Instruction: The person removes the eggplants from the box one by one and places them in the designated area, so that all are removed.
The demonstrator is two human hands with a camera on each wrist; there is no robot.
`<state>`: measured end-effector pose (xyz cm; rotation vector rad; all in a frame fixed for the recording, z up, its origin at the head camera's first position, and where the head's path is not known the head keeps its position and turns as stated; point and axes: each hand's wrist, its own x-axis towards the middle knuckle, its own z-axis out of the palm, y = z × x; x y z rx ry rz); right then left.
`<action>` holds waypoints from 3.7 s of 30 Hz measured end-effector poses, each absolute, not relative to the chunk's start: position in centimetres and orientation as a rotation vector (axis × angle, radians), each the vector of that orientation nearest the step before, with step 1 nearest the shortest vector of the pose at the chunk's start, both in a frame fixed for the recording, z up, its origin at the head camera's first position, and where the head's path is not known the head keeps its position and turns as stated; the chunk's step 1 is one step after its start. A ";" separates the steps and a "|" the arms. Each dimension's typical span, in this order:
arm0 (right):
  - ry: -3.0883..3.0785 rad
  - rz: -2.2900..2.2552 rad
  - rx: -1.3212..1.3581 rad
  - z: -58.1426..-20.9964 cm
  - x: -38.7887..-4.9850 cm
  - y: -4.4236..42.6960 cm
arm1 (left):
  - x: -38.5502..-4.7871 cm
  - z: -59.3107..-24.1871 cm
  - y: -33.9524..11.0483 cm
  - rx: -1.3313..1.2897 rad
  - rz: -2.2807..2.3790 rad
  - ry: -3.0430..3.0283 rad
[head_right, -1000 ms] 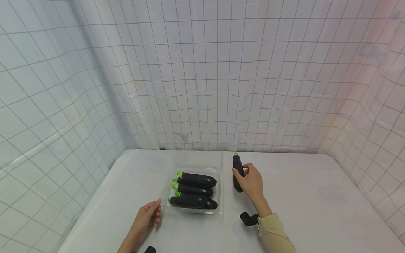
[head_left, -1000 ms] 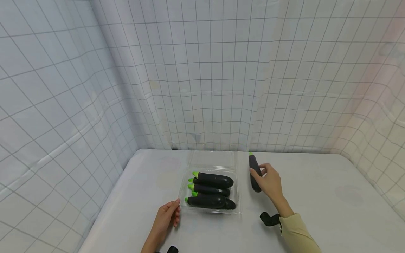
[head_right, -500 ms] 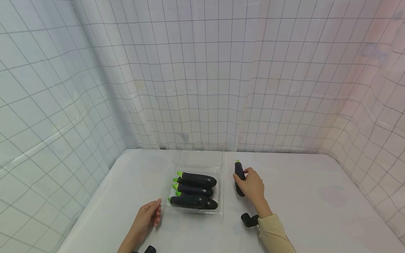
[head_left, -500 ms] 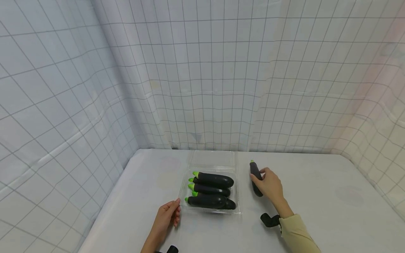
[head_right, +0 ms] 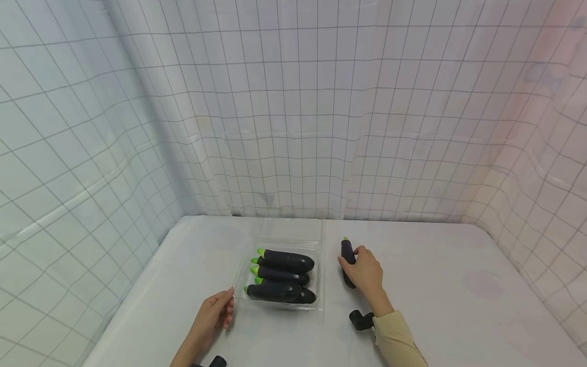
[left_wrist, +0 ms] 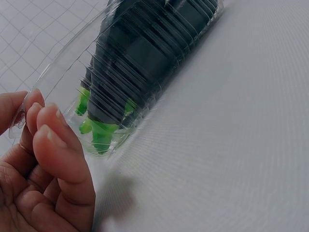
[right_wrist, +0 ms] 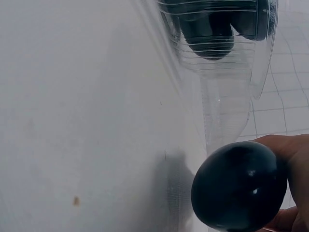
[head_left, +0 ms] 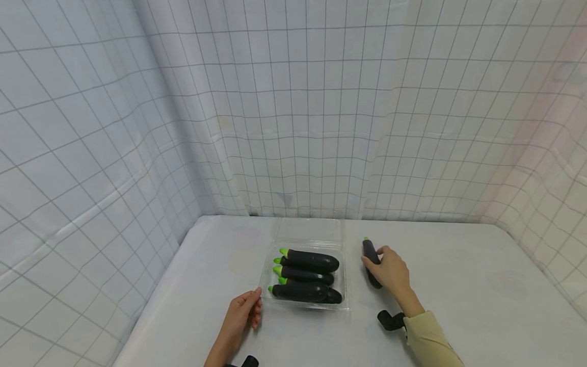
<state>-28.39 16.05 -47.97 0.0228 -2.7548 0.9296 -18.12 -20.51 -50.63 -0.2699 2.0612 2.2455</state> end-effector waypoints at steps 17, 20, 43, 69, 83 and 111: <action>-2.766 0.863 0.038 -48.9 -28.5 15.6 | -18.2 -50.9 -20.5 -0.262 2.263 2.054; -2.761 0.858 0.041 -48.9 -28.4 15.4 | -18.1 -50.7 -20.6 -0.257 2.259 2.058; -2.794 0.825 0.037 -48.8 -27.9 14.5 | -18.0 -50.8 -20.7 -0.266 2.250 2.054; -2.820 0.851 0.038 -49.0 -27.8 14.3 | -18.1 -50.8 -20.6 -0.254 2.250 2.044; -2.693 0.789 0.130 -47.6 -28.3 14.4 | -18.1 -50.8 -20.6 -0.267 2.257 2.040; -2.524 0.923 0.707 -41.9 -27.2 9.5 | -17.9 -50.5 -20.4 -0.280 2.269 2.045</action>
